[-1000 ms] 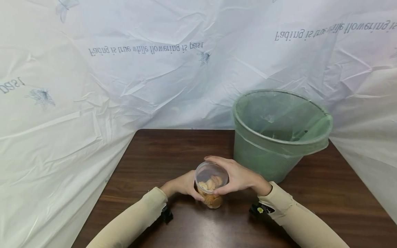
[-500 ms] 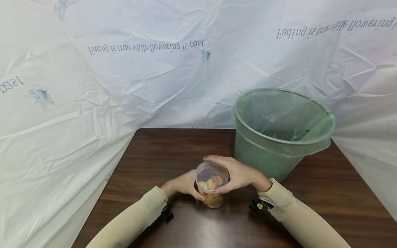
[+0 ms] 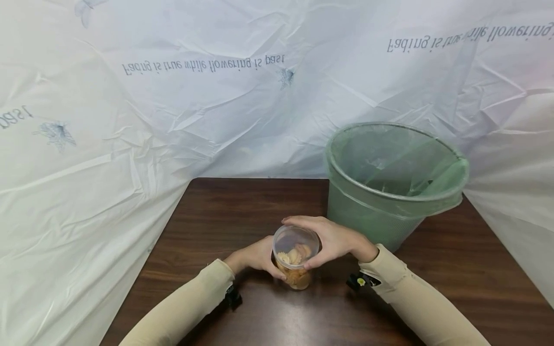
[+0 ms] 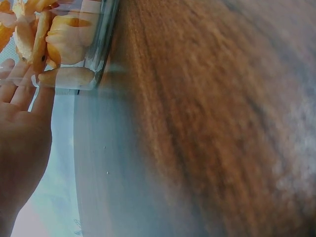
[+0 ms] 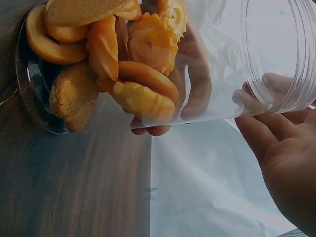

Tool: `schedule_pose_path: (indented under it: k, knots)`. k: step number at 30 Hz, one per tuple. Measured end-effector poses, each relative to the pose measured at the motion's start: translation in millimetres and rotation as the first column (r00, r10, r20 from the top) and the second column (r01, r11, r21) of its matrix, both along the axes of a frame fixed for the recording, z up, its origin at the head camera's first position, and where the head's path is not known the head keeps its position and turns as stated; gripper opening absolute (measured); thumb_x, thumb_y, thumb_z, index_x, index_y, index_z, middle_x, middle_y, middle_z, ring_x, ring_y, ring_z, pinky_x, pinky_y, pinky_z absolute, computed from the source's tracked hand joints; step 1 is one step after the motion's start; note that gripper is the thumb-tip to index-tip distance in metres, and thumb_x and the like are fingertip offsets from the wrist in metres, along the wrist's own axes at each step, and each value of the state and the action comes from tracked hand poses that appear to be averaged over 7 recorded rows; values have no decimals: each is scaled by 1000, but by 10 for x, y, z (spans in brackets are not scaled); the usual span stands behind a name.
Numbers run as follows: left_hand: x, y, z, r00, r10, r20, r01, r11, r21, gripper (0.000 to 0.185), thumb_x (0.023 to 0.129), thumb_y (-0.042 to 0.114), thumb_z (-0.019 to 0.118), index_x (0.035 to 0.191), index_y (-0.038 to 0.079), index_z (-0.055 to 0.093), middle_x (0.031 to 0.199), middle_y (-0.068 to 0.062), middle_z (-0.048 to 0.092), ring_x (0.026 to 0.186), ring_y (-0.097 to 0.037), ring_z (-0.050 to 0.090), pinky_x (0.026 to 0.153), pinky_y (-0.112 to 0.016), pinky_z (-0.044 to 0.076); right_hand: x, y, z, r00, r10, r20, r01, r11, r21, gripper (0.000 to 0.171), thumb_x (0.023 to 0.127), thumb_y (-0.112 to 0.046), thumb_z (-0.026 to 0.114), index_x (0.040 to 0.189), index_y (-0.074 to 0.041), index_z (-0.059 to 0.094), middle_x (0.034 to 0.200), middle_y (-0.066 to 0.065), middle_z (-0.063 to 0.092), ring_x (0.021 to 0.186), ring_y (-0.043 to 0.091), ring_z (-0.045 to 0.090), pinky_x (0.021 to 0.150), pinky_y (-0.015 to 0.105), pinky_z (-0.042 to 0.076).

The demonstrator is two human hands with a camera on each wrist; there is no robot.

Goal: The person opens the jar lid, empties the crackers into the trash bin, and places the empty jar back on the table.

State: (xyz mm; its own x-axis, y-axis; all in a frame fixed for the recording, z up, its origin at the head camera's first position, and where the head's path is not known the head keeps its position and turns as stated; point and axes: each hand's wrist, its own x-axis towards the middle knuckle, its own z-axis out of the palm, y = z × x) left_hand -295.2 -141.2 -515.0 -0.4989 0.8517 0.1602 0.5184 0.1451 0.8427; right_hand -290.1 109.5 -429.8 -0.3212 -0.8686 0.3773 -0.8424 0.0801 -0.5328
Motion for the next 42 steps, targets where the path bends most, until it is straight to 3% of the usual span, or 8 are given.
schedule_pose_path:
  k: [28,35,42]
  knots:
    - [3,-16,20,1000,14,18,-13,1000,-18,86,66,17,91,138,13,44,130,-2,59,119,-13,57,105,-32,45,-123,-29,43,994,102,-27,-101,994,40,94,75,-38,82,147,2,36,150,9,42,135,25,45,107,39,43]
    - [22,-4,49,999,4,32,-4,1000,-9,87,66,16,90,139,11,44,132,-6,58,120,-16,56,106,-36,45,-129,-18,66,993,117,-13,-117,992,48,94,75,-36,83,146,4,36,148,14,43,135,28,45,108,38,42]
    - [-3,-7,11,1000,6,17,-5,1000,-18,89,66,17,91,140,14,42,133,0,57,121,-12,55,106,-32,44,-129,-19,84,992,124,-4,-124,991,54,94,76,-38,81,146,5,36,147,19,44,135,28,45,109,38,41]
